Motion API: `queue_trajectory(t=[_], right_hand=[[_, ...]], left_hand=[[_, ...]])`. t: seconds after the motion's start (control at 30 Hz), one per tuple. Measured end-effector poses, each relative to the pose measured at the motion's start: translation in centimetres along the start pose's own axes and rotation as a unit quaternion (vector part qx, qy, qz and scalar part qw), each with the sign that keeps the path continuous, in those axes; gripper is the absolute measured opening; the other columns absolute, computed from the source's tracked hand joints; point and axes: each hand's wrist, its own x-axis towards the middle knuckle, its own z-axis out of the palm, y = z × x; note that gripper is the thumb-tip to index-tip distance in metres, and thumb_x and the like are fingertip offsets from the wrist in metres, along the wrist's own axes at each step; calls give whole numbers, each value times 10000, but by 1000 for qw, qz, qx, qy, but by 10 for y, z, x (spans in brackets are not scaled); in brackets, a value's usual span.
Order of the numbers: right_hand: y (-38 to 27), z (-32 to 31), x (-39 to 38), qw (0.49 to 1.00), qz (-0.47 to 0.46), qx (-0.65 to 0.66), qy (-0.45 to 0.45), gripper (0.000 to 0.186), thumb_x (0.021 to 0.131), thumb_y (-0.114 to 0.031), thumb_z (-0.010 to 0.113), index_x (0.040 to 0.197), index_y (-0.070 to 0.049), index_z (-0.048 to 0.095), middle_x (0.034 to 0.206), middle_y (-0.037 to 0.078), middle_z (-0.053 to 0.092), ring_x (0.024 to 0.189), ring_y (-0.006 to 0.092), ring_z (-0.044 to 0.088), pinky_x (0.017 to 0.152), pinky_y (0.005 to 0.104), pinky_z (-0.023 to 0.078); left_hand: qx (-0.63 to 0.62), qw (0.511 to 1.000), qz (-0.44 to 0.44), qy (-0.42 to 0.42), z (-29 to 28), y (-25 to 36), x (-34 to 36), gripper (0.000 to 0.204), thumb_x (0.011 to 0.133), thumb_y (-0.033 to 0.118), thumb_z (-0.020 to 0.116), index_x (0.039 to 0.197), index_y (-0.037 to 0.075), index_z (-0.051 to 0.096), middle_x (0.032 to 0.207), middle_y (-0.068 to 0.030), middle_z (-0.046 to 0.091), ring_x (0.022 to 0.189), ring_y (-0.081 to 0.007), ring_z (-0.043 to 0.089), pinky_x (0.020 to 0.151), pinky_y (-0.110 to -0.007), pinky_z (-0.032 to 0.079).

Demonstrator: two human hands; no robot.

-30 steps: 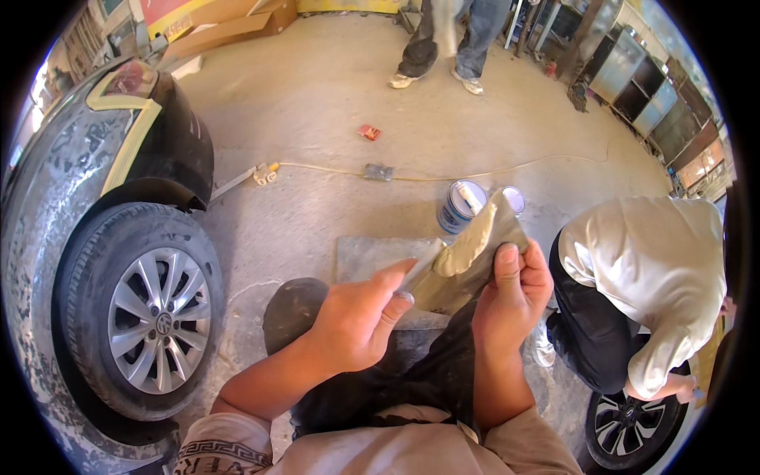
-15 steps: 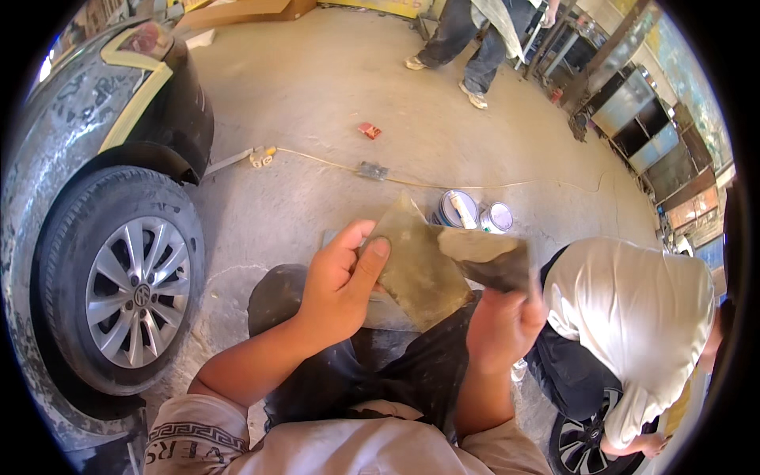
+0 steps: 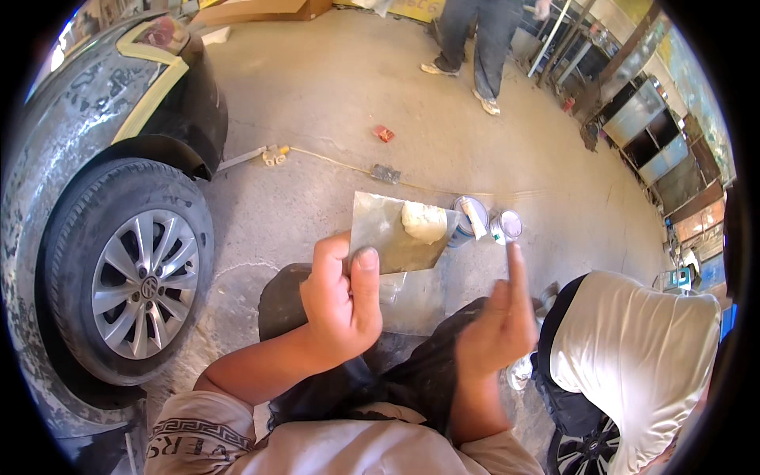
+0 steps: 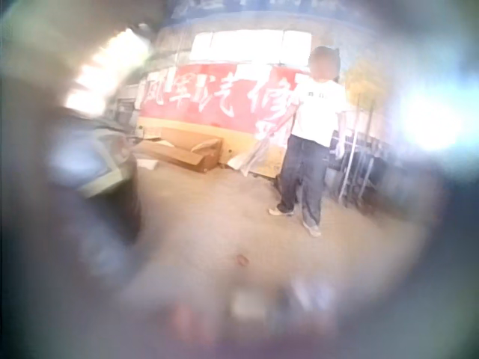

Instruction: The person kneels on the floor and uses a putty knife to scoop a white paste from a container onto a flat board. They then spread the paste evenly across the board's surface. Another person is visible working on a car in the background.

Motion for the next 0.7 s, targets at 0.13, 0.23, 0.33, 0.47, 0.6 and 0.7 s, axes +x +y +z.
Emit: queue_trajectory(t=[0.13, 0.23, 0.33, 0.47, 0.6, 0.7], right_hand=[[-35, 23, -8, 987, -98, 114, -47, 354, 782, 81, 654, 1134, 55, 669, 1038, 191, 716, 1028, 353, 690, 874, 381, 543], [-14, -4, 0, 971, -184, 145, 43, 248, 796, 32, 669, 1041, 28, 707, 980, 173, 731, 990, 375, 699, 871, 404, 558], [2, -12, 27, 931, -106, 335, -101, 243, 832, -22, 661, 1066, 26, 712, 1042, 193, 719, 1040, 372, 682, 930, 425, 528], [35, -27, 21, 930, -14, 296, -215, 237, 863, -43, 654, 1083, 25, 711, 1075, 200, 710, 1059, 336, 675, 933, 397, 515], [64, -44, -5, 972, 73, 146, -167, 203, 903, -63, 636, 1052, 58, 701, 1013, 156, 721, 892, 202, 672, 808, 298, 514], [60, -22, -19, 903, 217, 370, -39, 168, 934, -83, 622, 1020, 50, 678, 886, 63, 688, 727, 85, 563, 663, 216, 435]], left_hand=[[111, 993, 7, -30, -2, 5, -2, 206, 997, 90, 523, 1138, -58, 499, 715, -107, 622, 629, -85, 552, 563, -268, 460], [-4, 993, -85, -80, 0, -3, 10, 207, 1014, 134, 510, 1143, -28, 511, 705, -82, 620, 636, -79, 559, 577, -245, 447], [-154, 953, -216, -144, -9, 5, 7, 233, 1027, 196, 511, 1142, -6, 520, 815, -44, 634, 702, -63, 578, 613, -208, 460], [-279, 904, -300, -119, -14, -1, 13, 242, 1032, 214, 500, 1146, 1, 509, 969, -68, 654, 774, -82, 622, 638, -220, 514], [-250, 915, -308, -70, -9, -4, 18, 244, 1035, 213, 482, 1144, -5, 497, 960, -64, 645, 762, -70, 624, 648, -216, 537], [-171, 965, -195, -30, -3, -2, 12, 237, 1030, 195, 486, 1156, -5, 499, 925, -58, 646, 731, -82, 623, 623, -229, 530]])
